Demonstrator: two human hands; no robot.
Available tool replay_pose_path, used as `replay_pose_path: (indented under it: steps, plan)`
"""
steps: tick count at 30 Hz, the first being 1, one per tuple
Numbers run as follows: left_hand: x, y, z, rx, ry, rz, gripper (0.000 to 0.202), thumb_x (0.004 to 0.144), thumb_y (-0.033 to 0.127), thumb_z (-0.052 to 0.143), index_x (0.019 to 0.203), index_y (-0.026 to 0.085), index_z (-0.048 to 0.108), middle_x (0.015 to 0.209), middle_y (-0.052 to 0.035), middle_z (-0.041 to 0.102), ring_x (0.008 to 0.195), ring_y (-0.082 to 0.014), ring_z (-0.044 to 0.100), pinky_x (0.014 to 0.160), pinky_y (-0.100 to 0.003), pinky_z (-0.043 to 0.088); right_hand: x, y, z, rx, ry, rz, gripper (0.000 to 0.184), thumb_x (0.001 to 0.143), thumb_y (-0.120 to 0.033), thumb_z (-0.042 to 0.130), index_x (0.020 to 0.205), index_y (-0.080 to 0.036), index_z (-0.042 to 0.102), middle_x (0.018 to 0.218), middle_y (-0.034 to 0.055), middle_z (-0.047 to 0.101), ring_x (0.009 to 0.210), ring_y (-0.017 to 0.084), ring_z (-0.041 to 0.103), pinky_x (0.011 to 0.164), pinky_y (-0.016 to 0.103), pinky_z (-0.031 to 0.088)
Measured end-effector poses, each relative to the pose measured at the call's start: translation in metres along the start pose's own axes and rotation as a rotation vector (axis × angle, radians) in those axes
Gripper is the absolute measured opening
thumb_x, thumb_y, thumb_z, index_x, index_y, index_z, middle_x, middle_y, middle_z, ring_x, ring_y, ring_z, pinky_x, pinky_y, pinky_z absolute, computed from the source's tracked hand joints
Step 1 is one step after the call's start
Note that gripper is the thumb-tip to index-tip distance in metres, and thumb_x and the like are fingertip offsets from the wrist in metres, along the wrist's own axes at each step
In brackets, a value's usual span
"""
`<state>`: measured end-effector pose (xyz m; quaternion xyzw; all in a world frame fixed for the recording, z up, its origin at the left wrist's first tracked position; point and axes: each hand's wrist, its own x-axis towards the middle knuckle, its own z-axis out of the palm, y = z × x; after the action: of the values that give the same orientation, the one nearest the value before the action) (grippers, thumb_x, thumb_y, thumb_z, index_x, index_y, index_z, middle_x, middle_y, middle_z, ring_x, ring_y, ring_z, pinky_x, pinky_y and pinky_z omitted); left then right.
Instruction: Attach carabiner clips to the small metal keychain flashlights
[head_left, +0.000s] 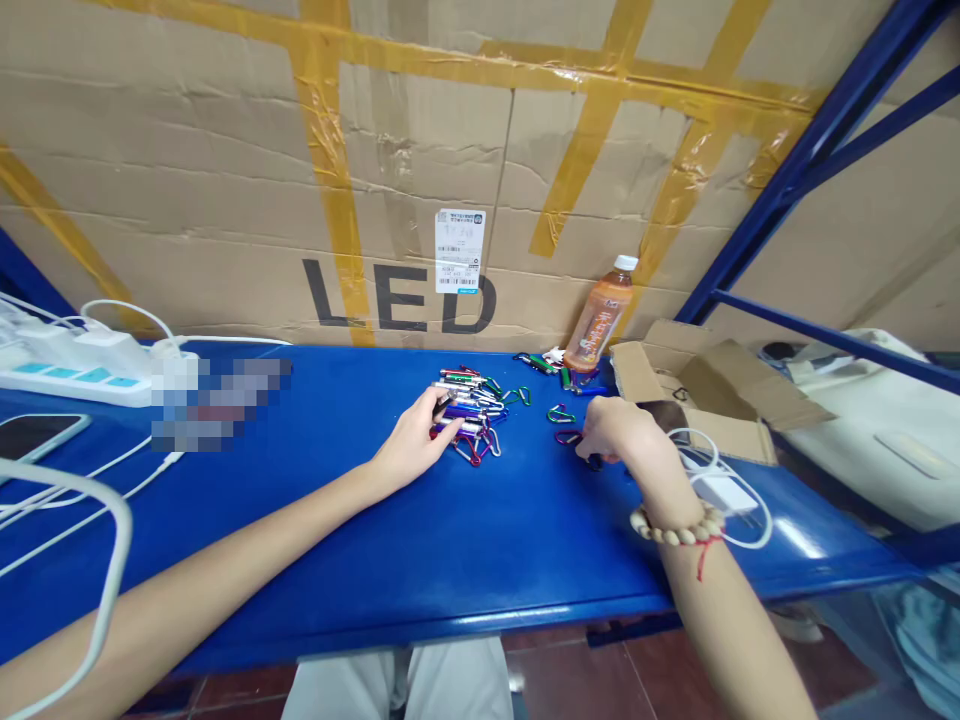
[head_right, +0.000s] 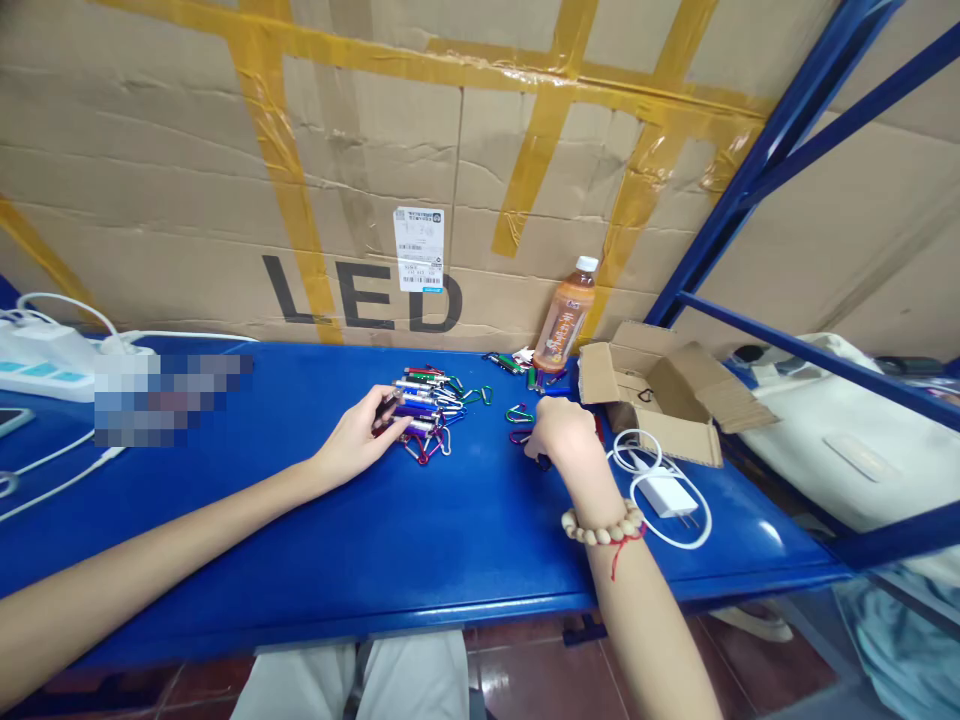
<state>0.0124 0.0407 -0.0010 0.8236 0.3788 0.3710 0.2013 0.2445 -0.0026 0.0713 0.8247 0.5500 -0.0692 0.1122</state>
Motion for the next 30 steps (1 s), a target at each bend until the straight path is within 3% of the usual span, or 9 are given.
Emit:
replay_pose_path:
  steps: [2, 5, 10, 15, 22, 26, 30]
  plan:
    - [0.001, -0.001, 0.001, -0.001, 0.019, -0.030, 0.015, 0.082, 0.026, 0.050, 0.087, 0.019, 0.039, 0.073, 0.0016, 0.049, 0.065, -0.0126, 0.050, 0.063, -0.025, 0.042, 0.000, -0.007, 0.002, -0.038, 0.040, 0.008, 0.017, 0.054, -0.015, 0.068, 0.071, -0.015, 0.067, 0.080, 0.0110, 0.067, 0.078, 0.024, 0.065, 0.064, 0.030, 0.050]
    - [0.002, -0.002, 0.001, -0.040, 0.031, -0.044, 0.020, 0.080, 0.025, 0.049, 0.077, 0.021, 0.030, 0.066, 0.0052, 0.040, 0.056, -0.0098, 0.042, 0.057, -0.023, 0.037, 0.000, -0.015, 0.005, -0.055, 0.042, -0.003, 0.028, 0.057, -0.017, 0.067, 0.085, -0.016, 0.068, 0.098, 0.0112, 0.066, 0.094, 0.026, 0.062, 0.075, 0.032, 0.049]
    - [0.001, 0.000, -0.001, -0.099, 0.052, -0.015, 0.022, 0.080, 0.025, 0.048, 0.074, 0.021, 0.027, 0.064, 0.0068, 0.036, 0.051, -0.0074, 0.036, 0.054, -0.020, 0.033, 0.003, -0.018, 0.005, -0.004, -0.006, -0.036, 0.034, 0.062, -0.017, 0.064, 0.095, -0.019, 0.066, 0.104, 0.0091, 0.065, 0.098, 0.025, 0.061, 0.078, 0.030, 0.048]
    - [-0.001, 0.006, -0.007, -0.137, 0.177, 0.010, 0.017, 0.081, 0.023, 0.046, 0.074, 0.021, 0.030, 0.063, 0.0067, 0.035, 0.053, -0.0073, 0.034, 0.056, -0.020, 0.032, 0.005, -0.013, 0.004, 0.012, 0.013, -0.022, 0.036, 0.065, -0.020, 0.063, 0.101, -0.019, 0.065, 0.108, 0.0090, 0.063, 0.101, 0.025, 0.059, 0.079, 0.030, 0.048]
    - [-0.001, 0.023, -0.019, -0.238, 0.154, -0.055, 0.018, 0.080, 0.022, 0.047, 0.073, 0.020, 0.031, 0.067, 0.0052, 0.040, 0.054, -0.0070, 0.034, 0.054, -0.020, 0.031, 0.005, -0.014, 0.005, 0.025, 0.027, -0.017, 0.031, 0.063, -0.015, 0.063, 0.093, -0.018, 0.067, 0.103, 0.0106, 0.064, 0.096, 0.025, 0.061, 0.075, 0.030, 0.049]
    - [-0.005, 0.033, -0.022, -0.367, 0.079, -0.121, 0.018, 0.079, 0.023, 0.049, 0.073, 0.020, 0.031, 0.066, 0.0055, 0.038, 0.057, -0.0076, 0.036, 0.056, -0.021, 0.032, 0.005, -0.010, 0.003, 0.040, 0.027, -0.015, 0.034, 0.063, -0.018, 0.063, 0.097, -0.018, 0.065, 0.097, 0.0095, 0.066, 0.078, 0.020, 0.066, 0.064, 0.025, 0.049]
    - [-0.011, 0.043, -0.020, -0.486, 0.048, -0.171, 0.016, 0.080, 0.024, 0.048, 0.075, 0.020, 0.034, 0.067, 0.0053, 0.038, 0.061, -0.0081, 0.037, 0.059, -0.021, 0.032, 0.006, -0.003, 0.002, 0.068, -0.142, 0.028, 0.027, 0.062, -0.019, 0.064, 0.089, -0.014, 0.065, 0.077, 0.0079, 0.068, 0.058, 0.016, 0.064, 0.053, 0.023, 0.047]
